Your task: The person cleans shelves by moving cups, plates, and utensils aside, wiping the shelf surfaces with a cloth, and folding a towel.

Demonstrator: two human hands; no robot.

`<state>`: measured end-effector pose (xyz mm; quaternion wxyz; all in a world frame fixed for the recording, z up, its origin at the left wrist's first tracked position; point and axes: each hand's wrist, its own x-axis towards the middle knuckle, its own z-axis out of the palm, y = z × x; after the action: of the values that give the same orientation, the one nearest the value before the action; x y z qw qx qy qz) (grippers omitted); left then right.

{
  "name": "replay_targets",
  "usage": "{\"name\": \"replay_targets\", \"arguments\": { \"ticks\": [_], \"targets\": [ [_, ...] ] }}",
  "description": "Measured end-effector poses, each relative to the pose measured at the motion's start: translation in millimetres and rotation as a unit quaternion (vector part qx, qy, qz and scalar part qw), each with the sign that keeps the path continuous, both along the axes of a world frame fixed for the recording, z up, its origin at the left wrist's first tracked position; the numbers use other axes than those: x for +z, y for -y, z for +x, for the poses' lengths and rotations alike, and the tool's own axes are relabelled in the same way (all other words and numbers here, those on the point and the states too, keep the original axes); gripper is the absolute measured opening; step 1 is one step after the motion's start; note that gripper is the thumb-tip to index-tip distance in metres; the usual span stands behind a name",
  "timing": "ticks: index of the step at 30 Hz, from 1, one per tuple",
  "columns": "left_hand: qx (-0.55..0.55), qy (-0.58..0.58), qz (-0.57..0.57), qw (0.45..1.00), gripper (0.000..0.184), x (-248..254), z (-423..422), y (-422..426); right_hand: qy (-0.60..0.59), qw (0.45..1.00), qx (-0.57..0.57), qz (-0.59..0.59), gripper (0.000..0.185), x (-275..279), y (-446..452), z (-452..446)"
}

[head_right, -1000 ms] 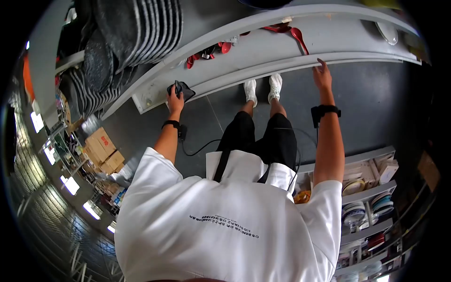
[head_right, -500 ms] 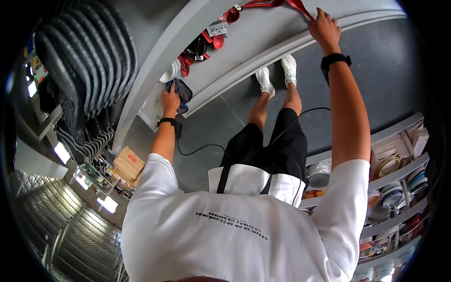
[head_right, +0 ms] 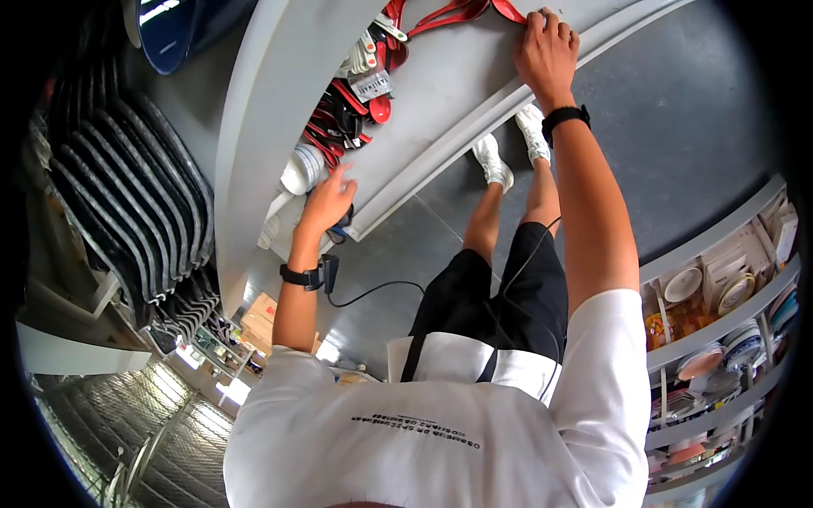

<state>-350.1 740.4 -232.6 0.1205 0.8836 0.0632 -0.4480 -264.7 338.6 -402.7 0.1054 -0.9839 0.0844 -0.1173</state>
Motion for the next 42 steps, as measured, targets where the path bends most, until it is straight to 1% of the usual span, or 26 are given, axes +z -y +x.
{"name": "replay_targets", "arguments": {
  "ticks": [2,3,4,6,7,8,9,10,11,13,15,16,20,22,23,25,26,28,29,30,33,35,36,39,41,42],
  "targets": [
    [0.005,0.097,-0.147,0.984,0.04,-6,20,15,-0.02,1.0,-0.002,0.006,0.023,7,-7,3],
    [-0.031,0.139,-0.15,0.979,0.038,-17,29,18,-0.038,0.999,-0.002,-0.002,0.019,12,-10,4],
    [-0.034,0.184,-0.179,0.966,0.028,-14,40,33,-0.031,0.999,-0.009,0.0,0.019,13,-9,8],
    [-0.006,0.222,-0.189,0.957,0.02,-14,64,52,-0.032,0.999,0.015,0.014,0.018,8,-9,5],
    [-0.04,0.281,-0.153,0.947,0.018,-26,72,50,-0.007,1.0,0.019,0.022,0.022,3,-7,4],
    [-0.073,0.338,-0.118,0.931,0.017,-33,82,54,-0.014,0.999,0.014,0.027,0.022,8,-7,0],
    [-0.082,0.363,-0.128,0.92,0.015,-38,91,58,-0.02,0.999,0.014,0.049,0.025,13,-6,0],
    [-0.065,0.366,-0.134,0.919,0.014,-39,101,65,-0.023,0.997,0.014,0.071,0.028,16,-5,1],
    [-0.057,0.387,-0.116,0.913,0.016,-38,109,72,-0.016,0.997,0.014,0.08,0.036,13,-5,1],
    [-0.054,0.406,-0.101,0.907,0.018,-44,124,81,-0.008,0.997,0.008,0.078,0.038,11,-6,2],
    [-0.096,0.568,-0.028,0.817,0.026,-55,145,68,-0.017,0.997,0.005,0.071,0.045,10,-6,4],
    [-0.099,0.566,-0.028,0.818,0.026,-61,154,58,-0.019,0.997,0.002,0.074,0.045,11,-6,3],
    [-0.053,0.476,0.029,0.877,0.044,-71,184,47,-0.032,0.995,-0.008,0.093,0.043,16,-7,4],
    [-0.03,0.479,-0.018,0.877,0.051,-85,190,60,-0.027,0.992,0.0,0.121,0.04,16,-6,4],
    [-0.024,0.48,-0.035,0.876,0.054,-92,194,68,-0.007,0.991,0.007,0.13,0.038,16,-6,4],
    [0.03,0.394,-0.057,0.917,0.063,-102,199,80,-0.026,0.991,0.012,0.13,0.037,18,-2,4],
    [0.03,0.394,-0.056,0.917,0.063,-104,198,84,-0.033,0.99,0.013,0.135,0.037,19,-3,5],
    [-0.018,0.353,0.065,0.933,0.067,-113,197,89,-0.037,0.989,0.013,0.143,0.037,19,-5,5],
    [-0.009,0.353,0.073,0.933,0.067,-118,200,88,-0.043,0.988,0.01,0.147,0.037,19,-3,5],
    [-0.025,0.359,0.1,0.927,0.063,-122,201,88,-0.043,0.989,0.007,0.143,0.037,19,-2,5],
    [-0.052,0.369,0.084,0.924,0.061,-130,210,82,-0.042,0.987,0.011,0.152,0.039,19,-2,5],
    [-0.006,0.336,0.108,0.936,0.057,-114,210,96,-0.038,0.988,-0.002,0.147,0.041,18,-4,6],
    [-0.007,0.332,0.108,0.937,0.057,-105,208,105,-0.033,0.989,-0.01,0.144,0.043,18,-5,5],
    [0.012,0.349,-0.033,0.937,0.04,-61,198,172,-0.022,0.991,-0.011,0.134,0.046,17,-5,4],
    [-0.046,0.36,-0.107,0.926,0.038,-62,181,190,-0.035,0.991,-0.013,0.132,0.047,20,-8,1],
    [-0.113,0.369,-0.136,0.912,0.042,-73,178,195,-0.041,0.991,-0.017,0.127,0.048,18,-7,5]
  ]
}}
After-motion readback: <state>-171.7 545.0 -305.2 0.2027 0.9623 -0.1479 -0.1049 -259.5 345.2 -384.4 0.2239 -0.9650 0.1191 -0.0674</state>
